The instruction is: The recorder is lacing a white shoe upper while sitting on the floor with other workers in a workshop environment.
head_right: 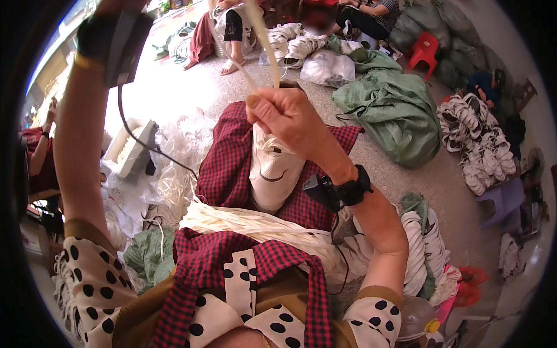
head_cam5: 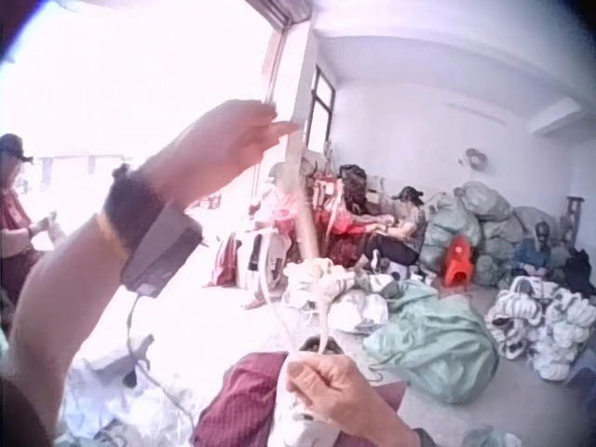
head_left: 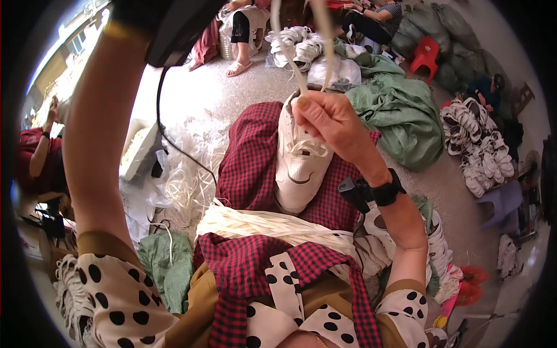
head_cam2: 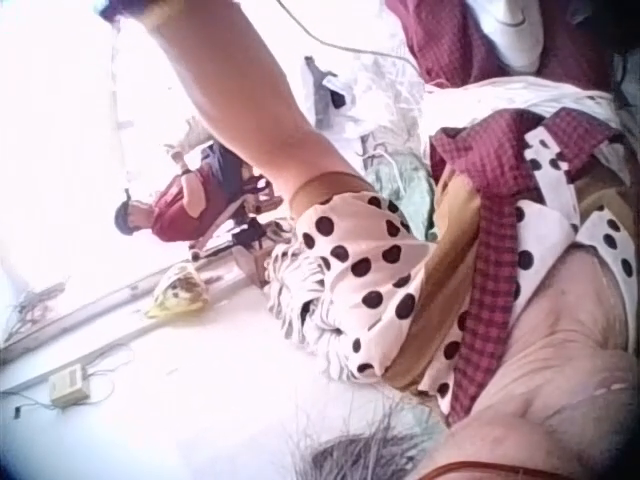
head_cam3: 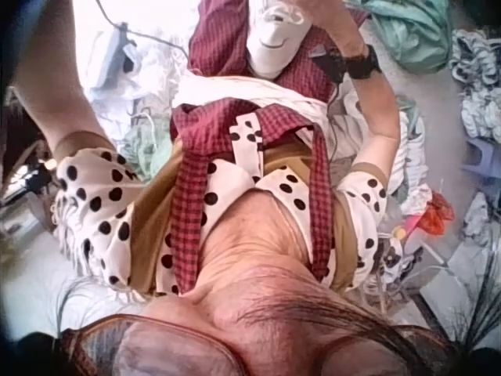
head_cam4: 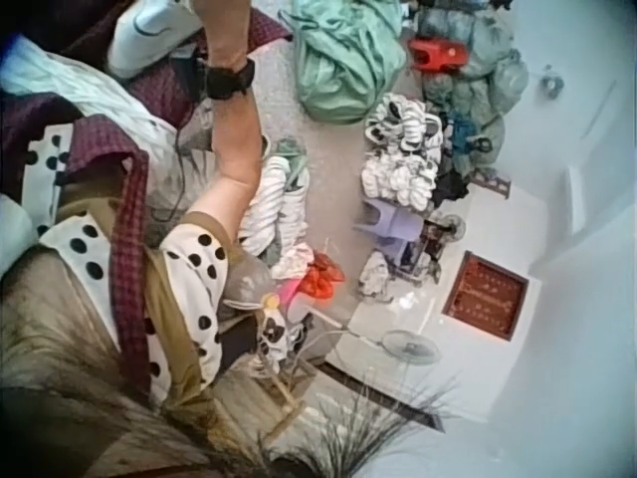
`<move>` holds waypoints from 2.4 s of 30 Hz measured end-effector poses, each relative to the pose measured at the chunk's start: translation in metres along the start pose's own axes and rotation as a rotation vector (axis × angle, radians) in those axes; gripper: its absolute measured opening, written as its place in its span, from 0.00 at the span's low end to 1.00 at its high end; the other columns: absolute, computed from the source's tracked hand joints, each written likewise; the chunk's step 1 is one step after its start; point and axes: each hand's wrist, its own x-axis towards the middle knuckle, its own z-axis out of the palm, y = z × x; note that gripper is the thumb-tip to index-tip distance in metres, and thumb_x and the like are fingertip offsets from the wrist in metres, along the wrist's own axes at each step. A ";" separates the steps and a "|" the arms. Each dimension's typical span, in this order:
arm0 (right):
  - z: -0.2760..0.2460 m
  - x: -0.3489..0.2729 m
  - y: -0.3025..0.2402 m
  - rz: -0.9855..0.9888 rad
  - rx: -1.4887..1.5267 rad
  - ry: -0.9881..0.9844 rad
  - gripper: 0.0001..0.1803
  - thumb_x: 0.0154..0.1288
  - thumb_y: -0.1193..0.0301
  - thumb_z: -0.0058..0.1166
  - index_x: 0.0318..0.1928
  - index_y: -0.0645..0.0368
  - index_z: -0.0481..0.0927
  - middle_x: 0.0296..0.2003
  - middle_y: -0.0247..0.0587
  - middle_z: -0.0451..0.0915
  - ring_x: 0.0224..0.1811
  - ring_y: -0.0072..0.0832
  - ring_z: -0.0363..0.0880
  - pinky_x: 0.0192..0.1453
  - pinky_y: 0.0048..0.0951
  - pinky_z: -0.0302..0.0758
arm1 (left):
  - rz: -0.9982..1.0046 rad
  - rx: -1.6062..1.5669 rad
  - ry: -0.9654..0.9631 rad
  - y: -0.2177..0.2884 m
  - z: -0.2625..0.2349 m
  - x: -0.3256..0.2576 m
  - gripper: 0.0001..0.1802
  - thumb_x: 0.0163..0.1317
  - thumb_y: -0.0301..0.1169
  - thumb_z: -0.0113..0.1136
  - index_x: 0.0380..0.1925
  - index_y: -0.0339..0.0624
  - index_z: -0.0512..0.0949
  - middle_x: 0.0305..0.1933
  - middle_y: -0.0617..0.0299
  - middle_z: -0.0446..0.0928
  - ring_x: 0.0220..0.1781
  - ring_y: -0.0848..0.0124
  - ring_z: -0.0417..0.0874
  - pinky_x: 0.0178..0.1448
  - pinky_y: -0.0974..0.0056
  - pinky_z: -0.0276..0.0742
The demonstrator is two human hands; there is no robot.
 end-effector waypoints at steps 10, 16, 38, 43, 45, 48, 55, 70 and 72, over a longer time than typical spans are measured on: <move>-0.042 -0.013 0.074 0.285 0.367 0.328 0.20 0.77 0.53 0.47 0.32 0.53 0.78 0.22 0.23 0.74 0.21 0.09 0.66 0.22 0.15 0.59 | -0.701 -0.594 -0.303 -0.004 0.060 -0.280 0.22 0.59 0.19 0.66 0.55 0.40 0.77 0.57 0.61 0.79 0.39 0.75 0.82 0.38 0.70 0.79; -0.029 -0.001 0.077 0.270 0.379 0.287 0.21 0.76 0.52 0.46 0.31 0.52 0.78 0.22 0.23 0.75 0.22 0.11 0.67 0.25 0.15 0.62 | -0.307 -0.643 -0.548 0.129 0.050 -0.265 0.19 0.53 0.19 0.71 0.46 0.39 0.79 0.45 0.54 0.74 0.46 0.57 0.80 0.46 0.59 0.78; -0.029 -0.008 0.085 0.213 0.450 0.273 0.21 0.75 0.54 0.45 0.27 0.53 0.76 0.21 0.26 0.76 0.23 0.13 0.70 0.28 0.17 0.65 | -0.790 -0.988 -0.627 0.131 0.054 -0.249 0.09 0.69 0.32 0.60 0.35 0.35 0.78 0.40 0.61 0.72 0.38 0.74 0.73 0.41 0.69 0.69; -0.028 -0.009 0.090 0.214 0.519 0.320 0.21 0.74 0.53 0.46 0.26 0.52 0.74 0.21 0.27 0.75 0.22 0.13 0.69 0.26 0.17 0.63 | -0.787 -1.036 -0.651 0.132 0.064 -0.252 0.14 0.72 0.37 0.57 0.33 0.36 0.77 0.40 0.68 0.66 0.40 0.78 0.67 0.45 0.71 0.64; -0.028 -0.009 0.089 0.234 0.545 0.341 0.20 0.73 0.54 0.47 0.26 0.52 0.75 0.21 0.27 0.76 0.22 0.13 0.71 0.26 0.17 0.65 | -1.121 -1.350 -0.619 0.135 0.058 -0.250 0.12 0.72 0.36 0.58 0.33 0.38 0.77 0.39 0.70 0.65 0.41 0.79 0.67 0.47 0.72 0.63; -0.030 -0.009 0.092 0.246 0.581 0.361 0.19 0.72 0.55 0.48 0.27 0.53 0.77 0.21 0.27 0.77 0.21 0.14 0.72 0.26 0.17 0.67 | -0.972 -1.298 -0.633 0.129 0.057 -0.251 0.09 0.68 0.33 0.63 0.33 0.40 0.78 0.39 0.70 0.65 0.41 0.77 0.68 0.47 0.72 0.63; -0.037 -0.012 0.104 0.220 0.662 0.361 0.17 0.71 0.58 0.49 0.26 0.54 0.75 0.21 0.28 0.75 0.22 0.17 0.71 0.26 0.19 0.65 | -0.711 -0.917 -0.561 0.138 0.067 -0.250 0.15 0.55 0.30 0.73 0.25 0.39 0.73 0.36 0.66 0.65 0.38 0.74 0.68 0.41 0.68 0.65; -0.113 -0.041 0.055 0.071 0.574 0.504 0.11 0.72 0.64 0.47 0.33 0.55 0.72 0.21 0.36 0.76 0.20 0.18 0.67 0.22 0.19 0.58 | -0.728 -0.924 -0.458 0.138 0.077 -0.264 0.17 0.54 0.28 0.73 0.32 0.41 0.70 0.32 0.67 0.63 0.28 0.77 0.65 0.31 0.68 0.63; -0.113 -0.045 0.069 0.372 0.207 0.411 0.14 0.73 0.63 0.49 0.48 0.62 0.76 0.34 0.46 0.87 0.27 0.23 0.81 0.24 0.21 0.71 | -0.757 -0.983 -0.486 0.136 0.075 -0.267 0.15 0.55 0.27 0.71 0.33 0.42 0.70 0.33 0.68 0.65 0.29 0.79 0.67 0.33 0.70 0.65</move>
